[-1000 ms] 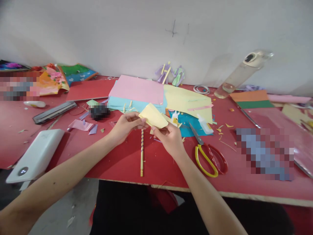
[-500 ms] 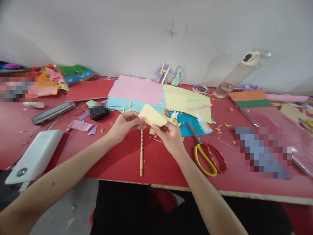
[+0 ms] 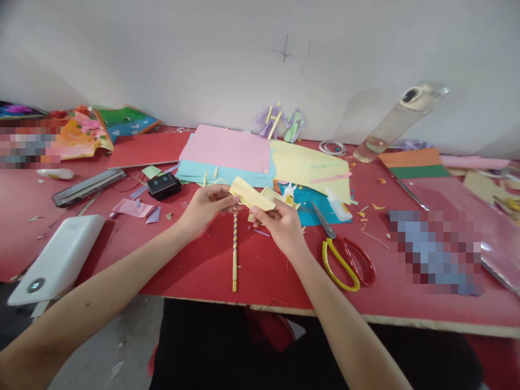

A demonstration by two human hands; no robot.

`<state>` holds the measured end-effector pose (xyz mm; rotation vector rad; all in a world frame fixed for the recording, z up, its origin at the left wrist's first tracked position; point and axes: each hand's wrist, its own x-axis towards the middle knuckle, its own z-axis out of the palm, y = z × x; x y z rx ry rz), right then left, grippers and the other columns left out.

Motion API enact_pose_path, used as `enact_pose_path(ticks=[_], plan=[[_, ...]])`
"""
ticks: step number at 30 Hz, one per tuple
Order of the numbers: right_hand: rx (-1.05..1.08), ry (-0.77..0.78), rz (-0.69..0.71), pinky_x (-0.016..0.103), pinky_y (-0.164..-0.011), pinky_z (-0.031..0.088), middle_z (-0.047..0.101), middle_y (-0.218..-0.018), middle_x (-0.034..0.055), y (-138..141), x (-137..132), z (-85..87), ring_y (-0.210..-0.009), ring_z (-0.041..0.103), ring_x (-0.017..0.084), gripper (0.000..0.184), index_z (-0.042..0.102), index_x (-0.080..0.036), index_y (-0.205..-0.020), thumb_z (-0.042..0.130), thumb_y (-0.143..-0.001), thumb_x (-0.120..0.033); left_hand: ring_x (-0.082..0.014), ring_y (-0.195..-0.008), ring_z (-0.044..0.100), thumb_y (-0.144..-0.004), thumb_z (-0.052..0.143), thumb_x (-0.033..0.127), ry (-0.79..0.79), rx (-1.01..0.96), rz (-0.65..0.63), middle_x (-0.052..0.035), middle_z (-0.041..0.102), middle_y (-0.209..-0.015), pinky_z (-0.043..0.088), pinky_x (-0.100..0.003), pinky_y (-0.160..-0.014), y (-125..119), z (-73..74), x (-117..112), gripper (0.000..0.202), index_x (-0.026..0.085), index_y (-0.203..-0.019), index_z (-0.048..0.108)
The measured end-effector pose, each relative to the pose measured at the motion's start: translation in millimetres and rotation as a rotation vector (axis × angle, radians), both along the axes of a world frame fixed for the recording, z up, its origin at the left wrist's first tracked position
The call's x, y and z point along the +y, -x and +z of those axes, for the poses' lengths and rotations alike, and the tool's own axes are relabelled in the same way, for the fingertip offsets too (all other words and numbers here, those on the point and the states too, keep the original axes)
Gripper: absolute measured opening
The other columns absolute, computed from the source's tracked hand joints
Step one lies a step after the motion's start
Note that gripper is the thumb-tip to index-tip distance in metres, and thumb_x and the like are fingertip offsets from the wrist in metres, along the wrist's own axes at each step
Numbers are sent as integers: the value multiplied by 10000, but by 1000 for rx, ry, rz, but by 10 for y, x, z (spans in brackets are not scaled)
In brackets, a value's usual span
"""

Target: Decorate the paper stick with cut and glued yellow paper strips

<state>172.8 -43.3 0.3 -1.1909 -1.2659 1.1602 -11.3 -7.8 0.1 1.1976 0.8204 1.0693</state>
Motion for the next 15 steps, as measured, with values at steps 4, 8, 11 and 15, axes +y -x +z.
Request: enact_pose_path(ticks=[4, 8, 11, 15], plan=[[99, 58, -10, 264, -575, 581, 696, -661, 31, -4, 11, -29, -558, 656, 141, 260, 690, -148, -806, 738, -745, -396, -134, -702, 667, -720, 751, 351, 1, 5, -6, -57, 726, -853, 552, -281, -708, 1, -15, 9, 294, 145, -922, 694], [180, 96, 15, 257, -554, 579, 714, -694, 46, -9, 20, -51, -572, 676, 154, 261, 677, -147, -757, 760, -725, -392, -137, -721, 669, -721, 751, 349, 8, 3, -9, -59, 730, -862, 548, -280, -723, 8, -15, 13, 299, 151, -940, 702], [226, 132, 30, 250, -546, 573, 712, -674, 49, -7, 22, -45, -578, 682, 159, 266, 670, -141, -746, 777, -706, -381, -130, -715, 661, -725, 749, 345, 1, 8, -8, -57, 728, -861, 545, -272, -715, 12, -13, 14, 294, 155, -944, 705], [239, 155, 43, 249, -547, 574, 715, -669, 47, -2, 17, -23, -578, 685, 159, 278, 678, -134, -785, 788, -691, -372, -125, -702, 649, -717, 756, 349, -10, 15, 18, -49, 719, -836, 537, -259, -684, 13, -6, 11, 302, 155, -943, 705]])
